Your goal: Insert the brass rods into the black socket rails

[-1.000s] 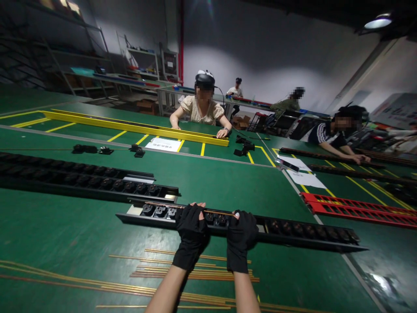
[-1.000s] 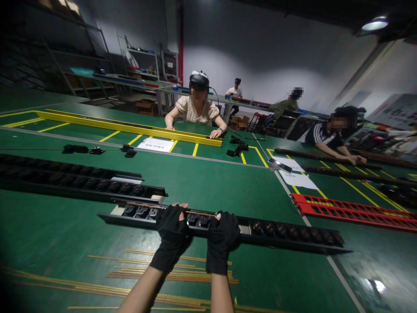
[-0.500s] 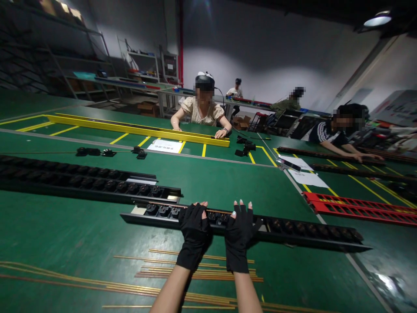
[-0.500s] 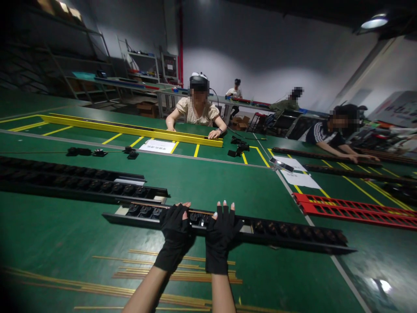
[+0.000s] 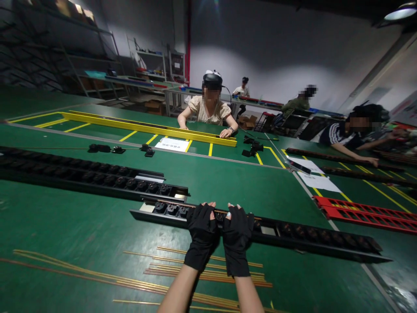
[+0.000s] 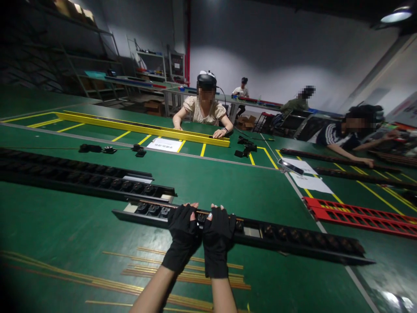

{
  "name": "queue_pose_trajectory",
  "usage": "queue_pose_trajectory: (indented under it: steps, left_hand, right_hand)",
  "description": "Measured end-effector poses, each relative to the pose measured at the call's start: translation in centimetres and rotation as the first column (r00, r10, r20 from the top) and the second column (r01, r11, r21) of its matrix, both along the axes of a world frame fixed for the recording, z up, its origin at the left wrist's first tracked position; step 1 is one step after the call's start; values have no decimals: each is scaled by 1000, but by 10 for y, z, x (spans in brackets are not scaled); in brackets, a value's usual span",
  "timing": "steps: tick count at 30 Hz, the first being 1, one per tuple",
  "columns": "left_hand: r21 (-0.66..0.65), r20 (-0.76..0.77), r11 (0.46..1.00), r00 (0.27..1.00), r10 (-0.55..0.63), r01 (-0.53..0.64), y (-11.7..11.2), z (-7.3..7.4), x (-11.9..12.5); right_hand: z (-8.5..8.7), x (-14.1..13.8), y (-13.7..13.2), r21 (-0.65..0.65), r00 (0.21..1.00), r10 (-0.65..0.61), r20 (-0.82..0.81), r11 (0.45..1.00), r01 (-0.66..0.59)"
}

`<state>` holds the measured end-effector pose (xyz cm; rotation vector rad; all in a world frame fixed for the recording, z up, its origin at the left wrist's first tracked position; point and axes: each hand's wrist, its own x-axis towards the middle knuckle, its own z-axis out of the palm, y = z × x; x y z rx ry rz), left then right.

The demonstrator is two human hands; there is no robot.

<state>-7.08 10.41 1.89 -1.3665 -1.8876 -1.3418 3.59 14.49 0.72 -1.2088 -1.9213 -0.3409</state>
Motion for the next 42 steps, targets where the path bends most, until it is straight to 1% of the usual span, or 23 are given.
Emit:
queue_pose_trajectory:
  steps: [2,5,9,12,15,18,22,24,26,29,33,35,38,40,42]
  left_hand:
    - [1,0,1000,1000,5,-5,0,0,0]
    - [-2,-4,1000,1000,22,-22,0,0,0]
    - [-13,-27,1000,1000,-10,10,-2,3,-3]
    - [-41,-52,998,998,-48,46,-5,7,-6]
    - [-65,-84,995,993,-86,81,-6,10,-8]
    - [-83,-105,993,991,-88,79,-6,12,-8]
    - [-69,-123,994,988,-92,84,-6,11,-10]
    - [-43,-145,995,985,-91,86,-5,9,-15]
    - [-3,-141,999,989,-53,54,-4,5,-25]
    - [28,-75,999,996,43,-41,-5,-1,-47]
    - [6,-39,990,989,141,-141,-13,-7,-82]
    - [2,-24,978,978,209,-209,-19,-6,-98]
    - [-18,44,932,931,363,-363,-27,-2,-115]
    - [-38,90,918,914,396,-394,-29,1,-120]
    - [-52,109,928,921,373,-369,-30,3,-122]
  right_hand:
    - [3,-5,-2,23,1000,5,15,1000,-6]
    - [7,-14,-5,7,998,35,49,999,-35]
    - [2,-19,-6,10,997,69,36,998,-69]
    - [-4,-18,-4,20,992,91,83,995,-93]
    - [-4,-17,-3,24,989,100,112,994,-103]
    - [3,-19,-5,47,994,79,82,995,-83]
    - [15,-22,-8,-31,992,27,121,999,-24]
    - [19,-22,-9,-34,991,11,130,999,-6]
    - [22,-22,-8,5,993,7,116,1000,-8]
    - [23,-20,-8,58,996,9,93,998,-15]
    - [25,-20,-9,23,997,24,77,999,-26]
    - [27,-21,-11,-1,997,29,67,1000,-29]
    - [29,-21,-12,-6,998,24,52,1000,-24]
    - [30,-21,-12,-9,998,21,60,1000,-20]
    - [29,-21,-12,-15,997,18,77,1000,-17]
